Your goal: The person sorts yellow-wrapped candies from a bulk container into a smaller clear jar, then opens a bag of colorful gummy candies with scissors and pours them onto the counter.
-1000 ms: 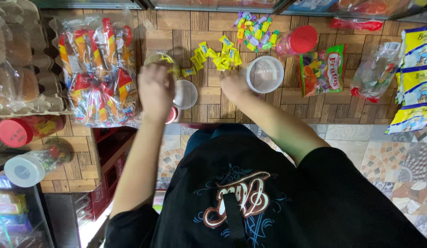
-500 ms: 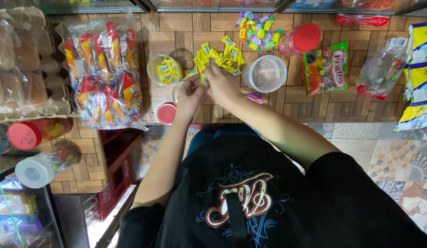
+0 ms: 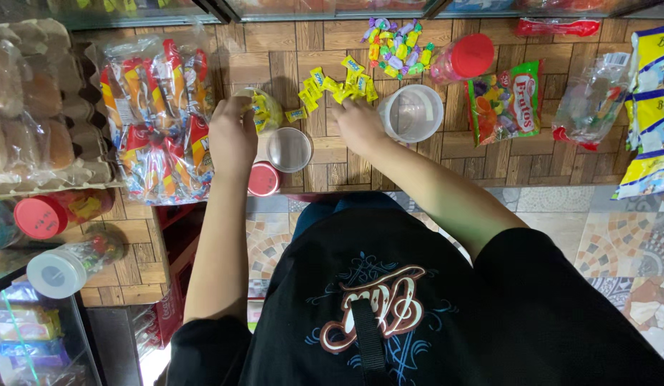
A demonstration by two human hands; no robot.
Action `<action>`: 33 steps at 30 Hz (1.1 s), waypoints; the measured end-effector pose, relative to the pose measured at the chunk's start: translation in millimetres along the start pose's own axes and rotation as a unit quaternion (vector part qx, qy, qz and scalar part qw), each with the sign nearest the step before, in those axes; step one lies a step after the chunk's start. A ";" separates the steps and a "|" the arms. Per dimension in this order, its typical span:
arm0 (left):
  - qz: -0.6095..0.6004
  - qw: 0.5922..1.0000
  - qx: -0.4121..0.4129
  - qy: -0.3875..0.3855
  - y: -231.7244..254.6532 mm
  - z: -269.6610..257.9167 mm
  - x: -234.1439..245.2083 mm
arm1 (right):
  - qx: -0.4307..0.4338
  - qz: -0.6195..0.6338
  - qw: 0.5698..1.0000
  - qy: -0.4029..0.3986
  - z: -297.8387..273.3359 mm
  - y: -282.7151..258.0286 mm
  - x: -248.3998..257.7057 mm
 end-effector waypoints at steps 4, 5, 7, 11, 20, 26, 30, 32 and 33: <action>0.062 0.998 -0.003 -0.021 0.0 -1.0 -12.6 | -0.039 -0.114 0.990 -0.072 3.0 32.6 -71.9; 0.067 0.997 0.007 -0.029 -1.8 0.2 -16.1 | -0.063 -0.142 0.982 -0.105 5.2 45.4 -86.6; 0.053 0.999 0.001 -0.011 0.3 3.5 -15.7 | -0.079 -0.194 0.971 -0.113 6.4 59.2 -101.8; 0.049 0.998 0.041 0.000 -1.4 2.5 -6.2 | -0.063 -0.242 0.962 -0.109 7.1 63.2 -112.7; 0.036 0.998 0.026 0.039 10.8 -13.2 14.2 | -0.016 -0.116 0.992 -0.042 15.4 28.4 -57.9; -0.388 0.887 0.245 -0.036 -21.4 -17.7 -41.6 | 0.109 0.212 0.960 0.144 7.8 -59.0 79.9; -0.535 0.772 0.331 -0.090 -22.4 -25.7 -64.4 | 0.183 0.239 0.931 0.207 1.7 -100.0 147.3; -0.561 0.766 0.304 -0.076 -20.9 -19.3 -57.8 | 0.181 0.243 0.931 0.204 2.5 -105.9 156.1; -0.526 0.805 0.268 -0.051 -22.2 -13.5 -46.7 | 0.176 0.250 0.932 0.196 5.6 -104.0 155.5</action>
Point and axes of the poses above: each hand's wrist, its own z-axis towards the middle knuckle, its own x-axis out of the back of the hand, y = z × x, the point moved 9 cm from there along z, towards the middle knuckle, and after that the axes turned 1 degree about -y, right-handed, at the moved point
